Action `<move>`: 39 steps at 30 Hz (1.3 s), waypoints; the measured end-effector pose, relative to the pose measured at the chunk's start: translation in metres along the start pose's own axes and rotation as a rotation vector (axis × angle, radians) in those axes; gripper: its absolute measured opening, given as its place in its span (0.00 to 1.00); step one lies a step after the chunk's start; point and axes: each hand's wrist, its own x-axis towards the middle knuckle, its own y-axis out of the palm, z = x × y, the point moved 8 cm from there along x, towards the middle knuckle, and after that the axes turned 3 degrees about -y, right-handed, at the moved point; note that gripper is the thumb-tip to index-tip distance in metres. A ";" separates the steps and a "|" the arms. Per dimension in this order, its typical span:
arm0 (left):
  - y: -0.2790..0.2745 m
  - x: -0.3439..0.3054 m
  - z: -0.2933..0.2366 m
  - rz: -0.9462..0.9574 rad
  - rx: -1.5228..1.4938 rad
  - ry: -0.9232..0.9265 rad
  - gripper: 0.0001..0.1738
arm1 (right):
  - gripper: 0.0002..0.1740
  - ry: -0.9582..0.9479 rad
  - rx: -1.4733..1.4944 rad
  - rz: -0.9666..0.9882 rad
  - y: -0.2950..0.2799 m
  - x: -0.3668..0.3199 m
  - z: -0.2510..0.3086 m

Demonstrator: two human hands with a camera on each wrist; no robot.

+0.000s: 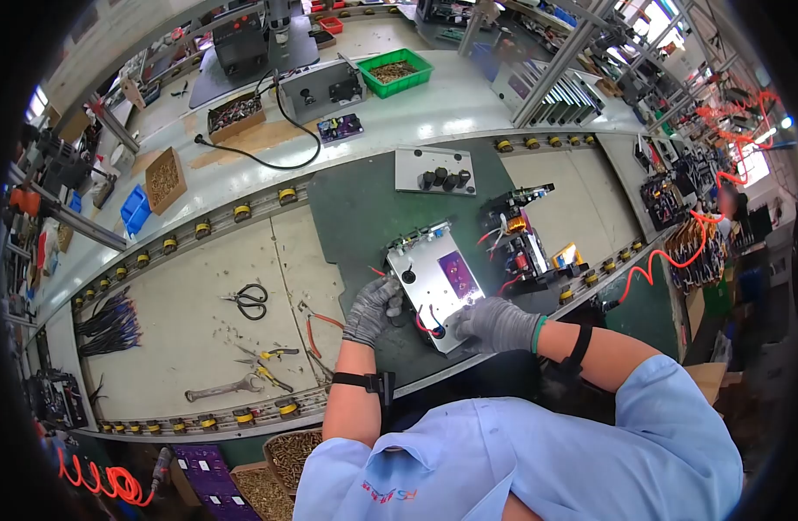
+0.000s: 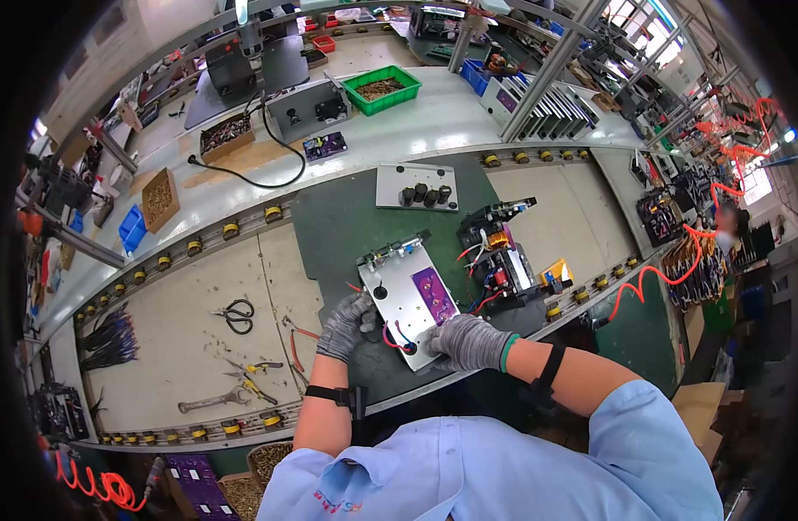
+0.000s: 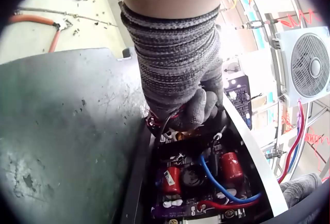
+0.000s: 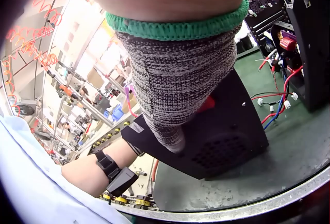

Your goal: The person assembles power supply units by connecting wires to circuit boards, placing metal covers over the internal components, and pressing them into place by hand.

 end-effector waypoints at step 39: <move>0.051 0.003 -0.014 -0.119 0.093 0.045 0.17 | 0.11 0.042 0.069 0.016 -0.021 -0.002 0.009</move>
